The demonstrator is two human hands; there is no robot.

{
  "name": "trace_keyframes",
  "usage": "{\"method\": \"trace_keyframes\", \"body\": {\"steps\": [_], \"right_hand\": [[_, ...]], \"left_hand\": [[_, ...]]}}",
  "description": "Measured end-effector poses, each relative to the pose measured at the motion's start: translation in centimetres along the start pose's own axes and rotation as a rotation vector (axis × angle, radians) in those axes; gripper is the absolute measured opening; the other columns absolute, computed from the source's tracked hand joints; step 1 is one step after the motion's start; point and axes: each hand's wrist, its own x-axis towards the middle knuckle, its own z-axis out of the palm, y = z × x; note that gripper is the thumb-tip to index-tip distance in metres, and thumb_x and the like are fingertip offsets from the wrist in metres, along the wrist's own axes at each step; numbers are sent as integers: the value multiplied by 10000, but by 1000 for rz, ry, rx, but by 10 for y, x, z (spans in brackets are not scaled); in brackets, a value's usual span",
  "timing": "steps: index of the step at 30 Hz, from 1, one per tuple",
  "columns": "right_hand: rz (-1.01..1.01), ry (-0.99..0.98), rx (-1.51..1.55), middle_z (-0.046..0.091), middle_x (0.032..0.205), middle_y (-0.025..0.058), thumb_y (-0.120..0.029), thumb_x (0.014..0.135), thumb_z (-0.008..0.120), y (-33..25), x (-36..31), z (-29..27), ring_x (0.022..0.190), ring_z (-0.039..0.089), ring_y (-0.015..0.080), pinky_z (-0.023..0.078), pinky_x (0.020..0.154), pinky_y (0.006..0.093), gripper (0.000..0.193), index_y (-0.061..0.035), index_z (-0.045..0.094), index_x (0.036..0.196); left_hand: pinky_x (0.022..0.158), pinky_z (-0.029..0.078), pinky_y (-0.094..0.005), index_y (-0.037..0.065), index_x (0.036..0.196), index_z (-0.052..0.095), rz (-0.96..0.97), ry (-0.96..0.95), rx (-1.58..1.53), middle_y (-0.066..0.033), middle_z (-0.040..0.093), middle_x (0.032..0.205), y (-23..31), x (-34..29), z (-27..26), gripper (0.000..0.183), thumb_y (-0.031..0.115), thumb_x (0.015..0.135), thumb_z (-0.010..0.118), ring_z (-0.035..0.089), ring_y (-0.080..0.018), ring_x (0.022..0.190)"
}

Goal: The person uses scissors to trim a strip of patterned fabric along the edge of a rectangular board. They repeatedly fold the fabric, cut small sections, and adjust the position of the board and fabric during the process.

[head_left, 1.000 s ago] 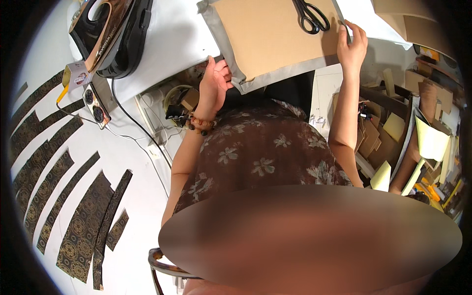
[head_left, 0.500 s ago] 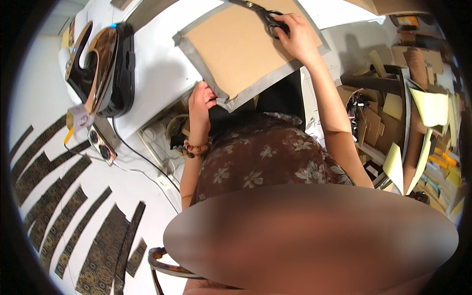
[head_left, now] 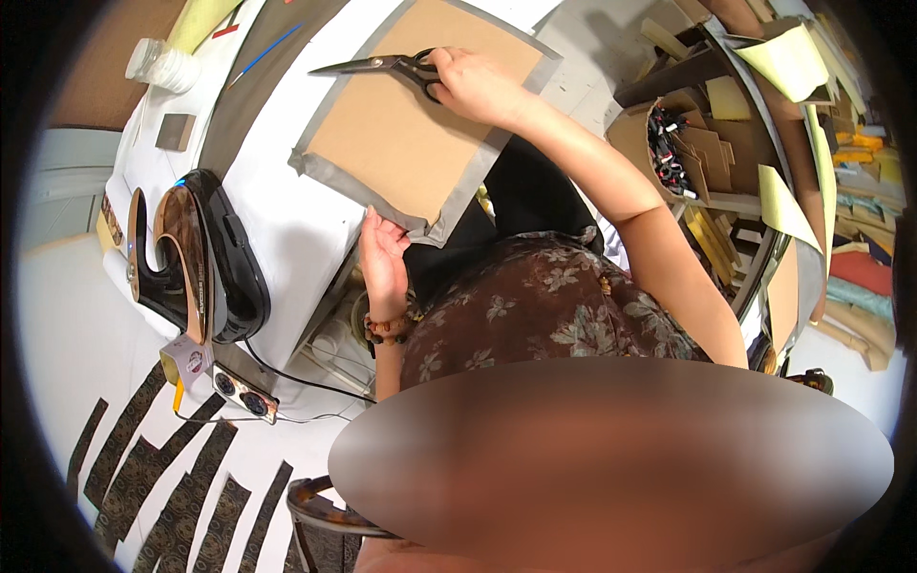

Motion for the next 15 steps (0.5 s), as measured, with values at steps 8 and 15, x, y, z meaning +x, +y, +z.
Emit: {"method": "trace_keyframes", "body": {"steps": [8, 15], "right_hand": [[-35, 15, 204, 711, 1001, 146, -222, 788, 812, 7, -9, -11, 843, 741, 281, 595, 781, 402, 513, -28, 664, 1240], [-34, -120, 356, 721, 882, 132, -152, 779, 778, 20, -1, -24, 701, 706, 244, 575, 671, 343, 459, 26, 660, 1186]], "left_hand": [[681, 525, -253, -46, 1014, 689, 438, 266, 609, -75, 709, 816, 29, -23, -21, 328, 255, 1073, 573, 643, -118, 700], [706, 518, -259, -19, 1009, 698, 1033, 555, 977, -80, 711, 863, 98, 8, -8, 139, 73, 912, 738, 660, -132, 759]]}}
